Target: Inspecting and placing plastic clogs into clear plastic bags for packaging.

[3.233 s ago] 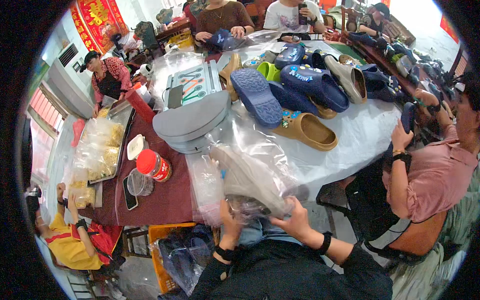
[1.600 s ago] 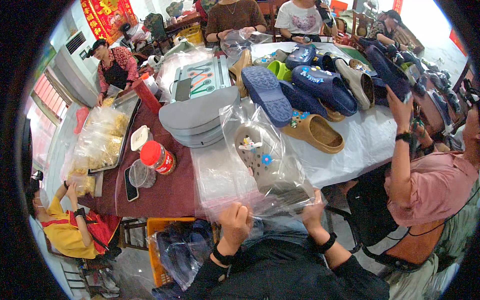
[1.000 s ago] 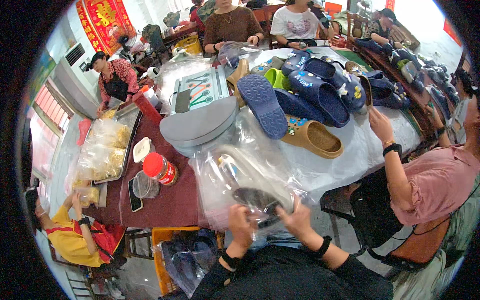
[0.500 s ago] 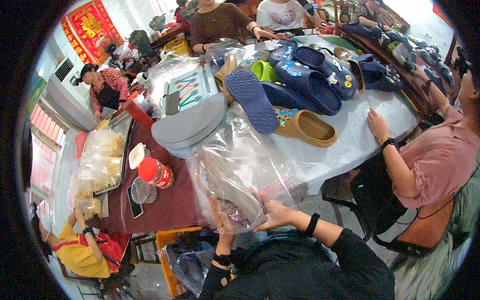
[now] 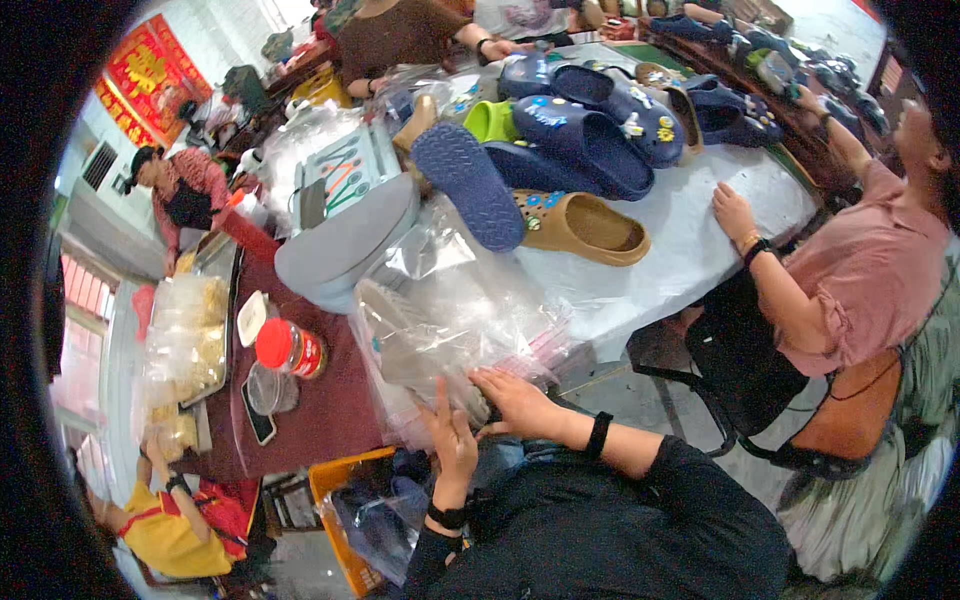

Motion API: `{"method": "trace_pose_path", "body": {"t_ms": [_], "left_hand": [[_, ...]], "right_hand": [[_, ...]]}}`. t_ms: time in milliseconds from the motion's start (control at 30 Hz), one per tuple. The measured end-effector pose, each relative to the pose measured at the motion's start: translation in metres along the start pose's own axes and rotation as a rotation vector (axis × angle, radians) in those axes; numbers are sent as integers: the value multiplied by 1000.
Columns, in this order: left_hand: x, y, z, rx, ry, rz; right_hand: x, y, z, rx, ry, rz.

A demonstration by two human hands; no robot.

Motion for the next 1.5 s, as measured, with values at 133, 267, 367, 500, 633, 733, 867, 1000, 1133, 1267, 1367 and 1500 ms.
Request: {"method": "trace_pose_path", "body": {"t_ms": [133,267,367,500,633,733,867,1000,1133,1267,1367,1500], "left_hand": [[2,-12,-6,-165,1,143],[2,-26,-4,34,6,147],[5,-39,-10,164,31,132],[10,-56,-19,360,102,-71],[16,-66,-24,444,142,-98],[14,-65,-25,502,165,-95],[16,-67,-29,490,189,-276],[12,-67,-34,537,141,-451],[8,-64,-34,547,158,-441],[8,-61,-37,468,209,-373],[7,-53,-26,408,193,-369],[5,-40,-19,386,162,-262]], "right_hand": [[-2,0,2,-47,7,19],[-6,-21,9,170,102,-27],[-9,-35,20,1051,-93,-236],[-5,-44,25,1391,-235,-574],[-8,-77,11,1692,-158,-687],[-1,-48,25,1470,-298,-750],[5,-50,32,1569,-409,-789],[6,-72,22,1465,-440,-777],[13,-45,37,1492,-341,-899],[-12,-122,-9,538,-357,-437],[-8,-101,-9,-66,-191,-11],[-6,-37,14,825,-259,-568]]}}
Point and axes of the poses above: each hand's wrist, its own x-axis towards the middle knuckle, its own z-axis out of the back of the hand, y = z × x, the point moved 2 cm from there along x, towards the middle knuckle, and after that the axes turned 3 degrees about -y, right-handed, at the moved point
